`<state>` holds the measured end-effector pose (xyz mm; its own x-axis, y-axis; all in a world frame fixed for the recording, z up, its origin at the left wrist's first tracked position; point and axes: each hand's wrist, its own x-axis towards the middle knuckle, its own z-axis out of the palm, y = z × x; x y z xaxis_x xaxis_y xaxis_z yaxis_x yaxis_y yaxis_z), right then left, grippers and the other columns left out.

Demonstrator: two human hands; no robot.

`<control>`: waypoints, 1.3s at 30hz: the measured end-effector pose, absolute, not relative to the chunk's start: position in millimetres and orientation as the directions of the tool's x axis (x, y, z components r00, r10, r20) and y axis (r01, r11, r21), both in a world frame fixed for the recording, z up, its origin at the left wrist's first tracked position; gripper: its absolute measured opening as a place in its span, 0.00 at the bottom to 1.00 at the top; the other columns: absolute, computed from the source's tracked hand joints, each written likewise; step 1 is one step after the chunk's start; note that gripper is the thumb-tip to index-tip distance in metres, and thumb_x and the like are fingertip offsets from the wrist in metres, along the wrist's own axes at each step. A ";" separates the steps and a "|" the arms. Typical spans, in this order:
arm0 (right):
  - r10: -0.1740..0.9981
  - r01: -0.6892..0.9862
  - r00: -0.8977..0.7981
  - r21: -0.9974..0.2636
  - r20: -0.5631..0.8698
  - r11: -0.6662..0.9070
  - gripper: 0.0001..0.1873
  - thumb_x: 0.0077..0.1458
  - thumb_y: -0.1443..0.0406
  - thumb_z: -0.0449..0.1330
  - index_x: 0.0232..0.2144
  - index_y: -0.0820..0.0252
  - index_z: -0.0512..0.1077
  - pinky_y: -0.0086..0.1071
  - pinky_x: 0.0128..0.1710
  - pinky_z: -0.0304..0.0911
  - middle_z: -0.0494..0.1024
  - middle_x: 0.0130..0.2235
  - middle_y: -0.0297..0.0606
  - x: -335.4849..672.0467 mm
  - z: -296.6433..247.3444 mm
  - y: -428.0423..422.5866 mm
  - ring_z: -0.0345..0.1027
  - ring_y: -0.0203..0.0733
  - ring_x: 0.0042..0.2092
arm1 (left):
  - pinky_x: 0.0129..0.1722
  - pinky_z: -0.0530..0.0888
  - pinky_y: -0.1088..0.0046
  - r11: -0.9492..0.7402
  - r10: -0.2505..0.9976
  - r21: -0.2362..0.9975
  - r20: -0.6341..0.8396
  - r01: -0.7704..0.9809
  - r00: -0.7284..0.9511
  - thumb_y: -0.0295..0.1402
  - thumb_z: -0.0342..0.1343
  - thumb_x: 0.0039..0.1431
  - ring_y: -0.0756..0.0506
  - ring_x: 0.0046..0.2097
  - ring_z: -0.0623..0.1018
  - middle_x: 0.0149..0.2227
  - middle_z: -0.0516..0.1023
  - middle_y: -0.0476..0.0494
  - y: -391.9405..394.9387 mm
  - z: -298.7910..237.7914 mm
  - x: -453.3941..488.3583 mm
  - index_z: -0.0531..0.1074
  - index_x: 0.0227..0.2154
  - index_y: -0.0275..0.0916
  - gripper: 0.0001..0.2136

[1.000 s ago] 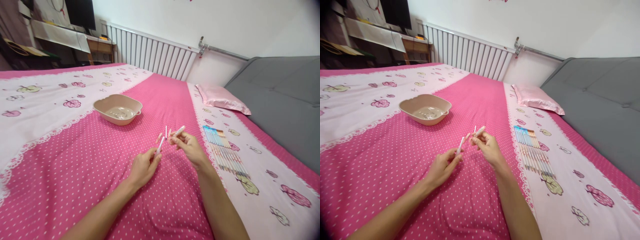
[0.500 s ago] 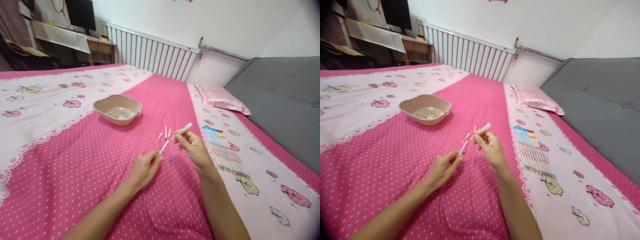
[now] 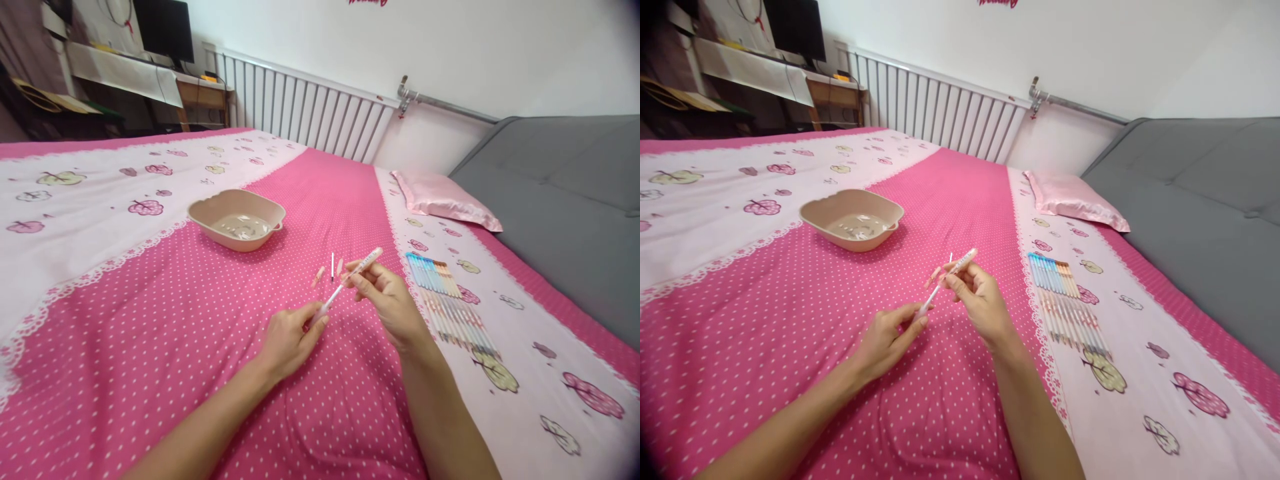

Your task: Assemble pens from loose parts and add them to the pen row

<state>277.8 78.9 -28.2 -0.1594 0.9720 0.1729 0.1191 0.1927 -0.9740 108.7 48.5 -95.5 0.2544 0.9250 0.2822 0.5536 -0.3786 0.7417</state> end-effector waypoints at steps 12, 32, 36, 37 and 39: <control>0.959 0.174 -0.240 -0.965 0.153 0.198 0.12 0.53 0.59 0.58 0.40 0.58 0.71 0.32 0.34 0.62 0.75 0.39 0.39 278.1 -29.8 78.4 0.67 0.39 0.39 | 0.26 0.58 0.76 -0.376 0.926 0.738 0.275 0.560 0.259 0.40 0.43 0.61 0.52 0.23 0.64 0.21 0.68 0.51 48.1 -95.0 108.2 0.72 0.39 0.38 0.16; 0.932 0.193 -0.352 -0.967 0.090 0.167 0.11 0.53 0.61 0.58 0.39 0.58 0.70 0.34 0.42 0.63 0.74 0.40 0.39 272.3 -32.2 75.4 0.68 0.39 0.42 | 0.25 0.58 0.77 -0.395 0.917 0.757 0.296 0.521 0.266 0.40 0.43 0.61 0.53 0.22 0.63 0.20 0.64 0.53 46.8 -92.5 108.2 0.73 0.35 0.37 0.16; 0.929 0.199 -0.359 -0.964 0.094 0.174 0.11 0.53 0.62 0.58 0.39 0.58 0.70 0.35 0.42 0.64 0.74 0.39 0.39 272.6 -31.2 74.6 0.68 0.39 0.42 | 0.25 0.58 0.77 -0.399 0.915 0.759 0.297 0.515 0.271 0.40 0.43 0.61 0.53 0.22 0.63 0.21 0.64 0.53 46.7 -91.8 108.2 0.72 0.36 0.37 0.15; 0.926 0.200 -0.365 -0.964 0.095 0.178 0.11 0.53 0.62 0.58 0.39 0.58 0.70 0.35 0.42 0.63 0.74 0.39 0.38 272.8 -31.1 74.5 0.68 0.39 0.42 | 0.25 0.58 0.77 -0.400 0.915 0.757 0.299 0.516 0.271 0.40 0.43 0.61 0.53 0.22 0.63 0.21 0.64 0.53 46.6 -91.7 108.3 0.72 0.36 0.37 0.15; 0.920 0.204 -0.381 -0.962 0.095 0.184 0.11 0.54 0.62 0.57 0.40 0.58 0.70 0.35 0.43 0.63 0.73 0.39 0.38 273.2 -31.2 74.2 0.68 0.39 0.41 | 0.25 0.58 0.77 -0.402 0.915 0.754 0.300 0.519 0.272 0.40 0.43 0.61 0.53 0.22 0.63 0.21 0.64 0.53 46.4 -91.7 108.4 0.72 0.37 0.36 0.16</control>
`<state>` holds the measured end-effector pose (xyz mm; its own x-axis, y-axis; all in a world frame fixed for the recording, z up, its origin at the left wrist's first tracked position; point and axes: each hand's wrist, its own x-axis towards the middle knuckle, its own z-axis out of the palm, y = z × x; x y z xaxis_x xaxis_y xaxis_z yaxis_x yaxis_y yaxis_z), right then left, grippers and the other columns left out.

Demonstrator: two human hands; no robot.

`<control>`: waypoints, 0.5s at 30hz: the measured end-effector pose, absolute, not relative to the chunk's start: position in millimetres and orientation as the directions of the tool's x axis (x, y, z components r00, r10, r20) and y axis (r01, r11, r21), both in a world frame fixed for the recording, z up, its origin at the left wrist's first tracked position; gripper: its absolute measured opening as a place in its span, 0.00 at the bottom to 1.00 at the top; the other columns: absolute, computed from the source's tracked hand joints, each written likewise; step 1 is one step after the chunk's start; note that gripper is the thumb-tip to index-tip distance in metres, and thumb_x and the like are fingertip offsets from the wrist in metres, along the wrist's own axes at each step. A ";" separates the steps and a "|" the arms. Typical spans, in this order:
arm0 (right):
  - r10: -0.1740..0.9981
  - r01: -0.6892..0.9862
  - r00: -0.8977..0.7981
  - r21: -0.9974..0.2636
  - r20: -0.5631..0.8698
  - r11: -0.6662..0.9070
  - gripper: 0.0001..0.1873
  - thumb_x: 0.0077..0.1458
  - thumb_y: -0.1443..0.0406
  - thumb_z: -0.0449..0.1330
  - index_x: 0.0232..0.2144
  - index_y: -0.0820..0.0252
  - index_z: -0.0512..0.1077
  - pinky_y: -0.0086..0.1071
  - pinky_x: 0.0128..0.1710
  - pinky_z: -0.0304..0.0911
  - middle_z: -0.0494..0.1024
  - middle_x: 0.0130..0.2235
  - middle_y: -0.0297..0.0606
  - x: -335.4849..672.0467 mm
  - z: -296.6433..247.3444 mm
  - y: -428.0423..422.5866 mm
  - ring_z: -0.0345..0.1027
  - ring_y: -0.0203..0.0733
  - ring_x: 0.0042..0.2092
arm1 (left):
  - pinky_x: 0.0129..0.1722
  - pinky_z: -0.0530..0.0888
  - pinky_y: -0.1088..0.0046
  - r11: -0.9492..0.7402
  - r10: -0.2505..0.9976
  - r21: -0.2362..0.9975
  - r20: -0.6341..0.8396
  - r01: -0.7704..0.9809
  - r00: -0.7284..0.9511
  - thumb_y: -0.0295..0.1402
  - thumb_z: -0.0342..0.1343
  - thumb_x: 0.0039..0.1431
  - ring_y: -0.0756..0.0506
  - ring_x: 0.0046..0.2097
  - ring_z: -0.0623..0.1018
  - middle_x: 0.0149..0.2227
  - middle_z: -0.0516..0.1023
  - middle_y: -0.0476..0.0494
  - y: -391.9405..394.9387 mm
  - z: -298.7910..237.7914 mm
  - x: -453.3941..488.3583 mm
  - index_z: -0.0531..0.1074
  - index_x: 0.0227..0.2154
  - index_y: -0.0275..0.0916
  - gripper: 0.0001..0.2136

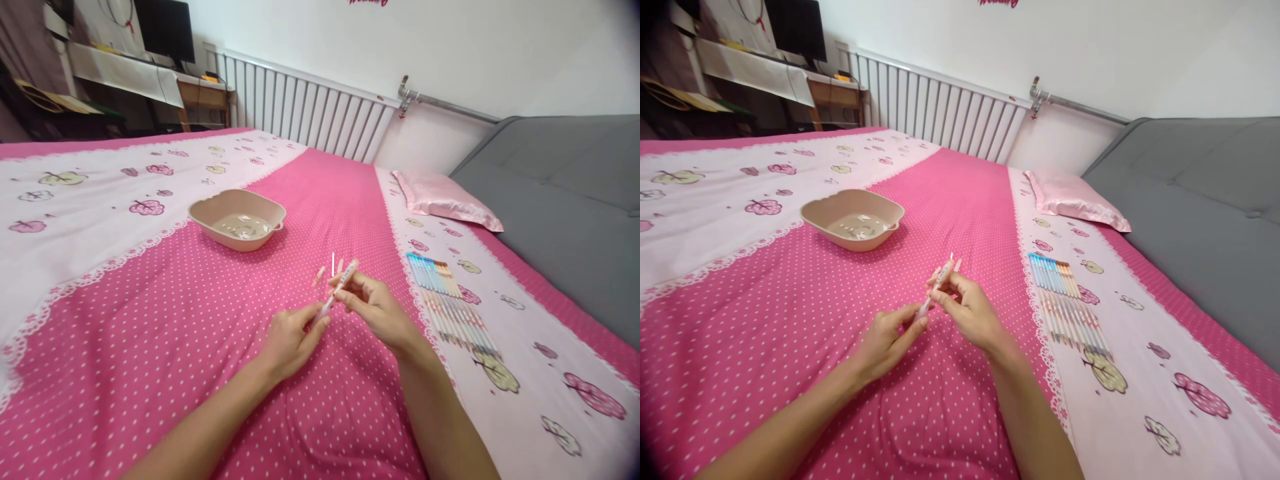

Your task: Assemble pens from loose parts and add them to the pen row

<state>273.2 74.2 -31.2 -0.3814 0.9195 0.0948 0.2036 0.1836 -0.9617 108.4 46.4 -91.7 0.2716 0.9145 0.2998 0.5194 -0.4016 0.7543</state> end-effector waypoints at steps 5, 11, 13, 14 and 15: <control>0.908 0.220 -0.410 -0.957 0.087 0.191 0.12 0.55 0.62 0.56 0.43 0.59 0.69 0.35 0.41 0.64 0.73 0.37 0.38 273.9 -31.7 75.0 0.68 0.39 0.40 | 0.25 0.58 0.77 -0.401 0.915 0.747 0.295 0.530 0.276 0.39 0.42 0.62 0.53 0.22 0.63 0.21 0.64 0.53 46.0 -92.7 109.1 0.71 0.36 0.36 0.15; 0.903 0.206 -0.420 -0.960 0.086 0.187 0.11 0.55 0.62 0.56 0.40 0.59 0.70 0.35 0.40 0.63 0.73 0.36 0.38 273.3 -32.0 75.9 0.69 0.39 0.39 | 0.25 0.57 0.77 -0.399 0.915 0.745 0.292 0.535 0.277 0.39 0.42 0.62 0.53 0.22 0.63 0.21 0.65 0.53 46.5 -93.4 109.5 0.70 0.36 0.36 0.15; 0.903 0.193 -0.420 -0.963 0.094 0.190 0.10 0.54 0.62 0.57 0.39 0.59 0.70 0.35 0.39 0.63 0.73 0.35 0.37 272.8 -32.2 76.1 0.68 0.39 0.38 | 0.25 0.57 0.77 -0.396 0.917 0.745 0.288 0.537 0.277 0.40 0.42 0.62 0.53 0.22 0.63 0.21 0.65 0.53 46.2 -93.5 109.5 0.70 0.36 0.36 0.15; 0.902 0.186 -0.421 -0.963 0.099 0.193 0.09 0.54 0.62 0.57 0.38 0.59 0.70 0.35 0.39 0.63 0.73 0.35 0.37 272.6 -32.4 76.2 0.68 0.38 0.37 | 0.26 0.57 0.77 -0.395 0.917 0.744 0.287 0.538 0.277 0.40 0.42 0.62 0.53 0.22 0.64 0.21 0.65 0.53 46.0 -93.6 109.5 0.70 0.37 0.36 0.15; 0.900 0.180 -0.423 -0.964 0.103 0.195 0.09 0.54 0.62 0.57 0.37 0.59 0.70 0.34 0.38 0.63 0.72 0.34 0.37 272.5 -32.5 76.3 0.68 0.38 0.37 | 0.26 0.57 0.77 -0.395 0.917 0.744 0.285 0.539 0.279 0.40 0.42 0.62 0.53 0.22 0.64 0.21 0.65 0.53 45.7 -93.7 109.5 0.70 0.37 0.36 0.15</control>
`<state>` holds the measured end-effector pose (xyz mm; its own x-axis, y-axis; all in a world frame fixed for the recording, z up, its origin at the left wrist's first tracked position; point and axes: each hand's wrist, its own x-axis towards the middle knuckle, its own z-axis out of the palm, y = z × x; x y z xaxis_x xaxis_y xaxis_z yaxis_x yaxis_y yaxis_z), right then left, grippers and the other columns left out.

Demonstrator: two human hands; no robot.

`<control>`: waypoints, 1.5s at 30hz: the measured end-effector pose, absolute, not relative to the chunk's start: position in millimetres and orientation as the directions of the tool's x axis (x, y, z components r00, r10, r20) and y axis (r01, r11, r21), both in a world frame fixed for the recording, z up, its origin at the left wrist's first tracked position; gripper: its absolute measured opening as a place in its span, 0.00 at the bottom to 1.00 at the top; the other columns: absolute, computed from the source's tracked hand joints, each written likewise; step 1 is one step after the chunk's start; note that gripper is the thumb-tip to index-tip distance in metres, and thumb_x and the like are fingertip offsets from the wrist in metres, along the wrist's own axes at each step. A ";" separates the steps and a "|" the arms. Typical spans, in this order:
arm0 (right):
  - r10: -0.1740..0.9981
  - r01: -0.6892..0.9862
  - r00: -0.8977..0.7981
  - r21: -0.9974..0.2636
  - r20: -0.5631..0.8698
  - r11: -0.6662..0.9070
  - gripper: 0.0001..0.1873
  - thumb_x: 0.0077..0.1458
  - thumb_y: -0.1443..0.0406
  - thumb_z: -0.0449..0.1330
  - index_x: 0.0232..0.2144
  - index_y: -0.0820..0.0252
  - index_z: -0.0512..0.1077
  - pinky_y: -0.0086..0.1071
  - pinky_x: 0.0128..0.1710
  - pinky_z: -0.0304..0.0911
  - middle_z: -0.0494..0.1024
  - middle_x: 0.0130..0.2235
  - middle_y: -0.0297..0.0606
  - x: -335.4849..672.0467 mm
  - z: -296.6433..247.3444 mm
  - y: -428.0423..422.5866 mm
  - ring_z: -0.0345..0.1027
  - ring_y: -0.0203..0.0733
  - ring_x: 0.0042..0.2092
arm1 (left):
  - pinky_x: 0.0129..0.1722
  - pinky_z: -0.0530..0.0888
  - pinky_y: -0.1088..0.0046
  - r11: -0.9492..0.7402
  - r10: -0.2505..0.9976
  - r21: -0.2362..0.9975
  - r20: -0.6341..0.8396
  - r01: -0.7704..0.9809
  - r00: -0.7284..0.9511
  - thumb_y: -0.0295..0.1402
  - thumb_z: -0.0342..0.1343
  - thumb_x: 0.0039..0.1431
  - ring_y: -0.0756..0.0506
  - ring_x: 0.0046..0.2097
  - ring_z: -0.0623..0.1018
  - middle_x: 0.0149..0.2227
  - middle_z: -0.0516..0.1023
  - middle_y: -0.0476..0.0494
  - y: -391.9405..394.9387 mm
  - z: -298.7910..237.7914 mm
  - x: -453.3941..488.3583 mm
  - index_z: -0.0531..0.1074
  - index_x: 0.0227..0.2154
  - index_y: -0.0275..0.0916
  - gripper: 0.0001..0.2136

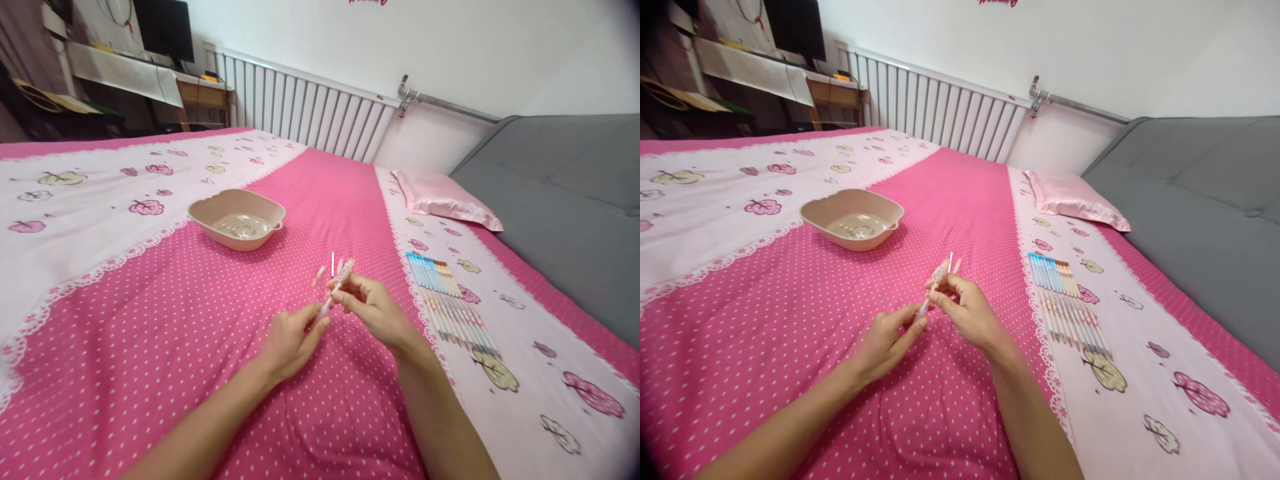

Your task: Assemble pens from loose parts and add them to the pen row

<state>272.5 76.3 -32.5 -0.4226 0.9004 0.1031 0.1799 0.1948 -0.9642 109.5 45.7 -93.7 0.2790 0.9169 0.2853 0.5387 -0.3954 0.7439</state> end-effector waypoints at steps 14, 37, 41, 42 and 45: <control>0.866 0.018 -0.500 -0.999 0.024 0.039 0.08 0.53 0.63 0.59 0.37 0.59 0.70 0.33 0.37 0.62 0.70 0.33 0.35 275.5 -29.0 74.3 0.65 0.36 0.35 | 0.31 0.70 0.72 -0.221 0.869 0.974 0.174 0.048 0.464 0.39 0.45 0.62 0.49 0.30 0.73 0.28 0.74 0.45 43.7 -85.7 107.1 0.68 0.48 0.33 0.18; 0.884 0.069 -0.462 -0.992 0.064 0.108 0.11 0.51 0.58 0.61 0.29 0.60 0.67 0.31 0.33 0.58 0.65 0.28 0.31 274.9 -34.3 76.8 0.60 0.34 0.30 | 0.28 0.70 0.74 -0.106 0.865 0.994 0.112 -0.040 0.489 0.40 0.47 0.60 0.51 0.27 0.73 0.26 0.75 0.45 42.3 -86.2 108.3 0.69 0.39 0.32 0.15; 0.895 0.118 -0.441 -0.985 0.062 0.126 0.12 0.49 0.57 0.62 0.28 0.59 0.66 0.32 0.32 0.59 0.66 0.28 0.31 273.9 -33.3 76.0 0.61 0.35 0.30 | 0.29 0.70 0.73 -0.129 0.861 0.991 0.131 -0.040 0.491 0.40 0.47 0.61 0.50 0.27 0.74 0.26 0.75 0.44 42.4 -86.0 109.1 0.69 0.36 0.32 0.14; 0.897 0.133 -0.438 -0.982 0.063 0.134 0.13 0.49 0.57 0.62 0.29 0.59 0.66 0.32 0.32 0.59 0.66 0.28 0.31 273.5 -32.8 75.7 0.61 0.35 0.30 | 0.29 0.70 0.73 -0.131 0.861 0.991 0.133 -0.039 0.491 0.40 0.47 0.61 0.50 0.28 0.74 0.26 0.75 0.44 42.4 -86.0 109.2 0.69 0.36 0.33 0.14; 0.902 0.164 -0.428 -0.977 0.055 0.137 0.13 0.50 0.57 0.61 0.30 0.59 0.66 0.32 0.32 0.60 0.67 0.28 0.32 271.7 -32.0 74.5 0.62 0.35 0.30 | 0.28 0.70 0.74 -0.139 0.863 0.990 0.135 -0.027 0.488 0.40 0.47 0.61 0.50 0.27 0.73 0.26 0.74 0.44 42.4 -85.4 109.3 0.69 0.36 0.33 0.14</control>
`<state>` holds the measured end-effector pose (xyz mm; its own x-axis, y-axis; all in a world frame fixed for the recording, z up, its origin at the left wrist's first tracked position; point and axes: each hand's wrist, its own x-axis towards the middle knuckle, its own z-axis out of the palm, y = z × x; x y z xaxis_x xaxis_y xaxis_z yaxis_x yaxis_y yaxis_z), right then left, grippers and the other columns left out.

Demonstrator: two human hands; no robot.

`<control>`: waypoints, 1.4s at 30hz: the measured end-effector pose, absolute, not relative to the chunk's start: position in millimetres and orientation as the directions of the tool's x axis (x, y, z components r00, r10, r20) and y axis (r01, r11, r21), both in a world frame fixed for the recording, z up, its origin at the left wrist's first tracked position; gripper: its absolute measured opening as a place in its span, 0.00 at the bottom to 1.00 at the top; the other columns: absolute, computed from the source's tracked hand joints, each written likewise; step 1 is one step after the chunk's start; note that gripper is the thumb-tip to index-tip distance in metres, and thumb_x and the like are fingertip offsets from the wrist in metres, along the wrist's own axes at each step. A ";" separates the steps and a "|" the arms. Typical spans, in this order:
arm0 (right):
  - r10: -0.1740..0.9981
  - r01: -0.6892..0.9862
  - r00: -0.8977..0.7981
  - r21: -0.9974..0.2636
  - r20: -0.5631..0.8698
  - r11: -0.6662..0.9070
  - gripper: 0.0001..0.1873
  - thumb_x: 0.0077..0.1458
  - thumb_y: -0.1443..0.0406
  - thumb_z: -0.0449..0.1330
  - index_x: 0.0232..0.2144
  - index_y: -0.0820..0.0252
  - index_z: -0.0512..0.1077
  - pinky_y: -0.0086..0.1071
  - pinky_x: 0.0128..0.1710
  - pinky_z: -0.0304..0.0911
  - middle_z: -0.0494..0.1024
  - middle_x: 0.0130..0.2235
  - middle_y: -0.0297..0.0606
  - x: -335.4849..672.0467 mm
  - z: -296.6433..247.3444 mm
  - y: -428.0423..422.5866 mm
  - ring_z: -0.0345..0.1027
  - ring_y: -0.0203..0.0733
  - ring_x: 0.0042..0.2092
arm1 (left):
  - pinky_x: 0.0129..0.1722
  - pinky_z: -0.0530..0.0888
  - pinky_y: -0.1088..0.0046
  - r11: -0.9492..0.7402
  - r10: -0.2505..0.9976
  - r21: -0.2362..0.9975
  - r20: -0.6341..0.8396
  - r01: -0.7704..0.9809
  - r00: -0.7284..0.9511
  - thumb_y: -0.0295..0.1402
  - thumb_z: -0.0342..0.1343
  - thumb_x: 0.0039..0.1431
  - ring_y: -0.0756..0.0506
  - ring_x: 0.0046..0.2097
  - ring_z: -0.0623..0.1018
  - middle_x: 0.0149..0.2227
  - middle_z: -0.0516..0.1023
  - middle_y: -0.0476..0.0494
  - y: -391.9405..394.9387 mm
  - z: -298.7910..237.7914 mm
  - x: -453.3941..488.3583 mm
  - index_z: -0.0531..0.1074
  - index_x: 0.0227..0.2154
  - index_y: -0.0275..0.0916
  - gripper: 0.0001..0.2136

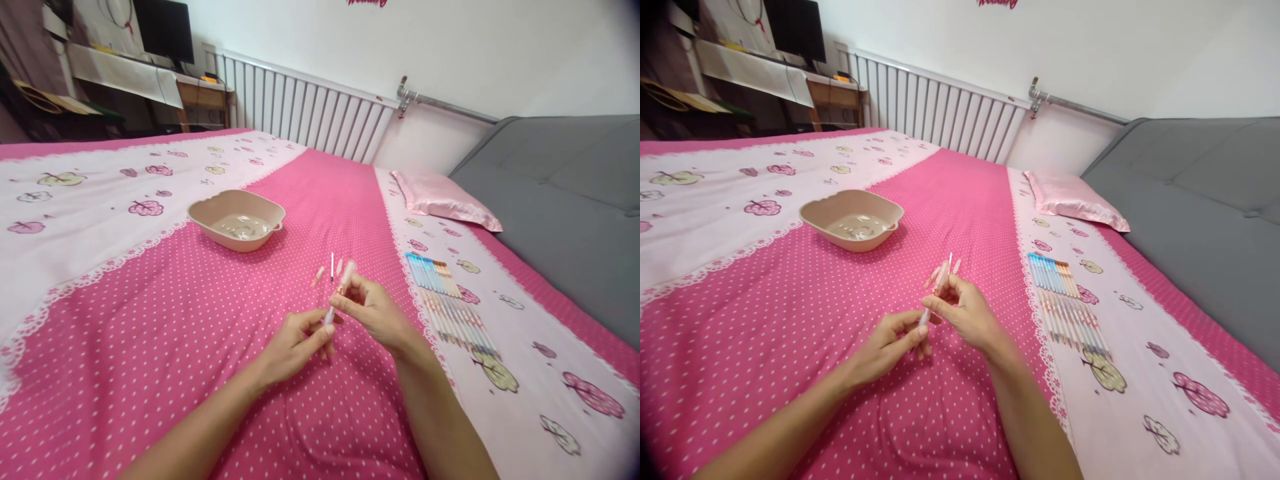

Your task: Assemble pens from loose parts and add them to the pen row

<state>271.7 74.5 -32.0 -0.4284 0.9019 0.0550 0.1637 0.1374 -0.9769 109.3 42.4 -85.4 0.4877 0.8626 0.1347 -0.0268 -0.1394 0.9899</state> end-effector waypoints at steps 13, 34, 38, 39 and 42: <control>0.882 0.021 -0.472 -1.000 0.009 0.021 0.26 0.50 0.62 0.63 0.50 0.54 0.60 0.39 0.45 0.64 0.67 0.53 0.44 275.7 -29.6 71.9 0.67 0.41 0.45 | 0.27 0.69 0.75 -0.110 0.876 0.992 0.128 -0.067 0.465 0.39 0.47 0.61 0.52 0.26 0.73 0.25 0.75 0.45 44.3 -85.6 108.4 0.69 0.40 0.32 0.15; 0.945 0.051 -0.327 -0.999 -0.001 0.017 0.25 0.45 0.61 0.66 0.47 0.58 0.67 0.37 0.43 0.62 0.73 0.33 0.35 272.8 -33.7 75.4 0.69 0.38 0.37 | 0.27 0.69 0.74 -0.078 0.871 0.995 0.101 -0.068 0.480 0.40 0.48 0.60 0.51 0.27 0.73 0.26 0.74 0.45 43.5 -86.2 108.3 0.68 0.38 0.32 0.14; 0.951 0.078 -0.308 -0.997 0.002 0.027 0.26 0.44 0.60 0.66 0.46 0.58 0.67 0.38 0.42 0.62 0.72 0.34 0.36 272.2 -36.5 76.5 0.68 0.39 0.37 | 0.27 0.70 0.74 -0.082 0.873 0.995 0.102 -0.061 0.476 0.41 0.48 0.60 0.51 0.26 0.73 0.26 0.74 0.45 43.5 -85.9 108.2 0.69 0.38 0.32 0.15; 0.950 0.075 -0.313 -0.997 0.002 0.027 0.26 0.44 0.60 0.66 0.46 0.58 0.67 0.38 0.43 0.62 0.73 0.35 0.37 272.1 -36.4 76.3 0.68 0.39 0.38 | 0.27 0.70 0.74 -0.083 0.874 0.995 0.103 -0.064 0.475 0.41 0.48 0.60 0.51 0.26 0.73 0.26 0.74 0.45 43.6 -85.4 108.2 0.69 0.39 0.32 0.15; 0.931 0.030 -0.365 -0.999 -0.002 0.010 0.27 0.47 0.61 0.65 0.50 0.57 0.64 0.40 0.46 0.62 0.73 0.42 0.41 272.6 -33.5 74.6 0.67 0.42 0.45 | 0.26 0.70 0.75 -0.083 0.877 0.994 0.106 -0.068 0.468 0.40 0.48 0.60 0.51 0.26 0.73 0.25 0.75 0.45 43.8 -83.8 108.3 0.69 0.40 0.32 0.15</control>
